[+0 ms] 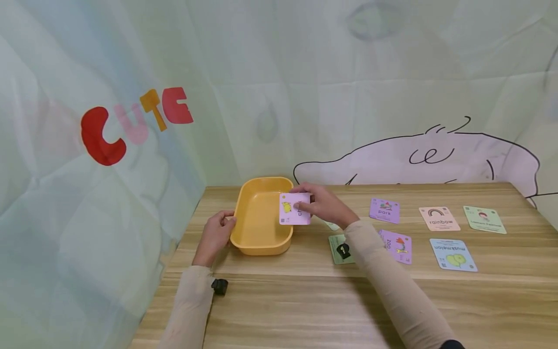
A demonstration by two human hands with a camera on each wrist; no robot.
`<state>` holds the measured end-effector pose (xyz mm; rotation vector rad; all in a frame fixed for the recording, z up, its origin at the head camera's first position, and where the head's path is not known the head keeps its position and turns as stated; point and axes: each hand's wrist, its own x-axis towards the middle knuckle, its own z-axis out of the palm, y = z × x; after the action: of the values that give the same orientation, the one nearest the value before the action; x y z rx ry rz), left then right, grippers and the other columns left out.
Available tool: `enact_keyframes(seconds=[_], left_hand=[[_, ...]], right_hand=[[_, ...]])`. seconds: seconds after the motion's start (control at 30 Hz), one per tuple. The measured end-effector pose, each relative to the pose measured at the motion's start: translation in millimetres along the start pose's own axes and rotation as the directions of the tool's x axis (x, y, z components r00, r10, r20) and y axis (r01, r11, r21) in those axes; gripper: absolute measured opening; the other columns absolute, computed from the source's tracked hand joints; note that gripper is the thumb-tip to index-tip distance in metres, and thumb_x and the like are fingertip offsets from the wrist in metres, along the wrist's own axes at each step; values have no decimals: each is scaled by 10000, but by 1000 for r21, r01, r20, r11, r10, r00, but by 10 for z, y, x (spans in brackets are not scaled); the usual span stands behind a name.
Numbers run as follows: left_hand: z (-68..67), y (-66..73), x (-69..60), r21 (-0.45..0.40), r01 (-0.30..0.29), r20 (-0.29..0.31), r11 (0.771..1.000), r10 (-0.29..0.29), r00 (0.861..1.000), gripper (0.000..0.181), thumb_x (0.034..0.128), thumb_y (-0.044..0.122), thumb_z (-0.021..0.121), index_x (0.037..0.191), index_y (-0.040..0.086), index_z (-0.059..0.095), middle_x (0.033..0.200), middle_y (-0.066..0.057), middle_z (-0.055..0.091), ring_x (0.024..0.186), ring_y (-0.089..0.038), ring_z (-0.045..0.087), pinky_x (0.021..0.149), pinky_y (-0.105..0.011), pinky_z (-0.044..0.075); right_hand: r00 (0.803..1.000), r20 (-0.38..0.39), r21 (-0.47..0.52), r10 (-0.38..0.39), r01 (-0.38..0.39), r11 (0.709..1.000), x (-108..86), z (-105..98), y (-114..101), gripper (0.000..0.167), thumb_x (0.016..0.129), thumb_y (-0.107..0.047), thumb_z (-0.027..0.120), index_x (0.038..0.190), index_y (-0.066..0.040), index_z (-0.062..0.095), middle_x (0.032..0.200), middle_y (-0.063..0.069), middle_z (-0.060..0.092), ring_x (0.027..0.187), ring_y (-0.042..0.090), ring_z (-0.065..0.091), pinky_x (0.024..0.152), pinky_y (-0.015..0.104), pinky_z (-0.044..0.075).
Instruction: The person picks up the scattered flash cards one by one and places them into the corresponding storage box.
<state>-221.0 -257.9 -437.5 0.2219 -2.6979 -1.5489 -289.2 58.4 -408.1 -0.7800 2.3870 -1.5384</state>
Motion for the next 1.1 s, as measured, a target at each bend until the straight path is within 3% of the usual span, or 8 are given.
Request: enact_keyframes(seconds=[0.8,1.1], left_hand=[[11,33,-16,-37,-1,-16,999,0,1000,358,1052,192,537,1363,18,569,890,-103,538,546,-179,538,518,-306,539],[-9,64,-32,-77,5,-16,997,-7,1000,344,1048,167,541,1343,-5,581,924,-112,548,600,-168,545,541,-302,530]], right_hand=[[999,5,-26,-52,52,998,55,143,5,335,922,-135,743,1253,-160,697,1199,32,648,939,237,650,765,326,576],[1000,20,-11,-18,19,1000,71,193,11,338,923,-153,752,1254,-185,694,1200,27,642,937,242,649,770,324,576]])
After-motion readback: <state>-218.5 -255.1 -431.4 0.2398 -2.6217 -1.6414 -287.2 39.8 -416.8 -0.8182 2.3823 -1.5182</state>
